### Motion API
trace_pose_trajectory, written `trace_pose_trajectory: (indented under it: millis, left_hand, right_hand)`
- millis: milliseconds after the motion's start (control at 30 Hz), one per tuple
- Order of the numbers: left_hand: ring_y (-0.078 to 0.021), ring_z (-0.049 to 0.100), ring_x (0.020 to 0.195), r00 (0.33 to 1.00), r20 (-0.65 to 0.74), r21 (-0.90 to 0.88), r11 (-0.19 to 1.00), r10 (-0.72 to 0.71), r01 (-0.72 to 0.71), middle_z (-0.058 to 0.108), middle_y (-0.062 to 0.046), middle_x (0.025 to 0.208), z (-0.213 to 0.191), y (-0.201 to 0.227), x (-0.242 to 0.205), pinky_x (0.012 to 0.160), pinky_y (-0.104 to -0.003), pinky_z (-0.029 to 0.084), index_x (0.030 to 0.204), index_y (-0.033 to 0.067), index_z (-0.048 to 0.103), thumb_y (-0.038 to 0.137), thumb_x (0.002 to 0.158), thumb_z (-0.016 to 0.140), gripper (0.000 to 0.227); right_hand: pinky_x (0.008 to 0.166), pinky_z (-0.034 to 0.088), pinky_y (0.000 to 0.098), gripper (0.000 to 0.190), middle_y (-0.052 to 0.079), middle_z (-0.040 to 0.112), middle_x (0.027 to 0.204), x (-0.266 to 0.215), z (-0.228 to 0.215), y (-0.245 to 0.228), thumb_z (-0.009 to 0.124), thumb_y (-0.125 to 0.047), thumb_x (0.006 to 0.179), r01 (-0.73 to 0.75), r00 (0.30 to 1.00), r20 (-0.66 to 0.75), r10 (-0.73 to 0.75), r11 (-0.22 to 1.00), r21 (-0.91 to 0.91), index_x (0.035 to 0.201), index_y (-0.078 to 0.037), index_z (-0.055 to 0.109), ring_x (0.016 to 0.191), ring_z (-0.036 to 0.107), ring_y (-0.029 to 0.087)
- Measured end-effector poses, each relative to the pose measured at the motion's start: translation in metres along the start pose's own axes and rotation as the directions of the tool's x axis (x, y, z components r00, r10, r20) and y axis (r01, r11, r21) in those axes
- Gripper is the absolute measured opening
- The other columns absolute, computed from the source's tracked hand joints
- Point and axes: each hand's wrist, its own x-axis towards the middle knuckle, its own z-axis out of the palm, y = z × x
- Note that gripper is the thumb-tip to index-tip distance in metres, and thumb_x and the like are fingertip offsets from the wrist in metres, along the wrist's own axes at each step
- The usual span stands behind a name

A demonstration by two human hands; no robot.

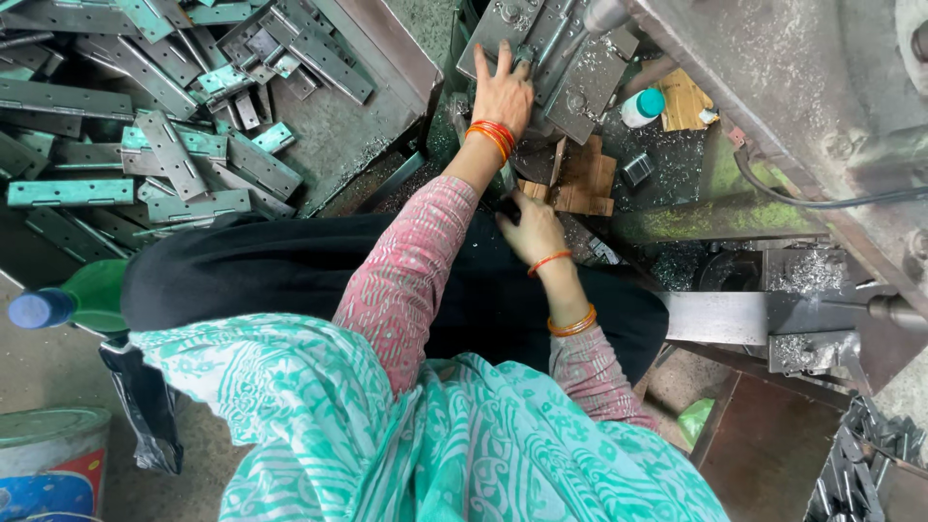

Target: The person operates a manual press machine to process metal parts. They pick up a metal piece, place it into the press, pull a lever to activate the press, and then remove the processed part, repeating this cycle continuously.

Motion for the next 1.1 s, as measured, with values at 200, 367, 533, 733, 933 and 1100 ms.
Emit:
trace_pose_trajectory:
  millis: [200,367,533,733,933,1100]
  left_hand:
    - [-0.0381,0.027,0.149,0.997,-0.077,-0.045,0.999,0.008,-0.011,0.057,-0.006,0.146,0.006,-0.005,-0.003,0.115,-0.077,0.012,0.118,0.0111,0.076,0.021,0.097,0.052,0.033]
    - [-0.0388,0.027,0.147,0.987,-0.157,-0.035,0.998,0.04,-0.046,0.056,-0.006,0.146,0.009,-0.008,-0.004,0.114,-0.077,0.013,0.122,0.011,0.073,0.019,0.093,0.053,0.036]
    - [-0.0389,0.027,0.147,0.997,-0.06,-0.02,0.999,0.046,-0.047,0.055,-0.006,0.146,0.02,-0.001,0.009,0.112,-0.079,0.013,0.121,0.0105,0.073,0.02,0.094,0.051,0.036]
    - [-0.0377,0.027,0.147,0.998,-0.062,-0.027,0.999,0.015,-0.017,0.057,-0.005,0.143,0.021,0.01,0.041,0.113,-0.079,0.013,0.123,0.0107,0.073,0.021,0.095,0.051,0.037]
    - [-0.0395,0.023,0.153,0.998,0.021,-0.01,0.998,0.058,-0.057,0.055,-0.006,0.148,0.019,0.002,0.027,0.115,-0.077,0.012,0.119,0.0122,0.075,0.021,0.099,0.051,0.033]
    - [-0.0411,0.022,0.15,0.995,-0.044,0.018,0.996,0.091,-0.09,0.052,-0.005,0.152,0.009,-0.005,0.014,0.111,-0.081,0.009,0.119,0.013,0.075,0.022,0.095,0.052,0.035]
  right_hand:
    - [0.082,0.057,0.0511,0.042,0.014,0.063,0.124,-0.034,0.073,0.004,0.07,-0.025,0.084,-0.069,0.985,-0.146,0.093,0.984,0.164,0.125,-0.025,0.063,0.098,0.07,0.04]
    - [0.083,0.056,0.0517,0.043,0.017,0.06,0.121,-0.031,0.068,0.014,0.074,-0.023,0.083,0.004,0.99,-0.143,0.013,0.993,0.118,0.124,-0.023,0.063,0.101,0.066,0.045]
    - [0.09,0.056,0.0495,0.038,0.019,0.071,0.113,-0.003,0.008,0.008,0.074,-0.031,0.089,0.082,0.995,-0.06,-0.078,0.995,0.063,0.123,-0.015,0.067,0.106,0.069,0.042]
    - [0.089,0.056,0.0498,0.041,0.021,0.072,0.112,0.008,0.002,0.004,0.074,-0.034,0.088,0.018,0.999,-0.037,-0.019,1.0,-0.01,0.12,-0.01,0.068,0.105,0.069,0.041]
    - [0.082,0.057,0.0503,0.042,0.018,0.065,0.115,-0.04,0.075,0.003,0.071,-0.025,0.083,0.017,0.982,-0.191,0.015,0.987,0.161,0.124,-0.018,0.064,0.102,0.067,0.043]
    - [0.085,0.056,0.0506,0.043,0.021,0.065,0.113,-0.02,0.05,0.013,0.074,-0.025,0.083,-0.007,0.998,-0.06,0.013,0.996,0.093,0.125,-0.019,0.066,0.103,0.066,0.044]
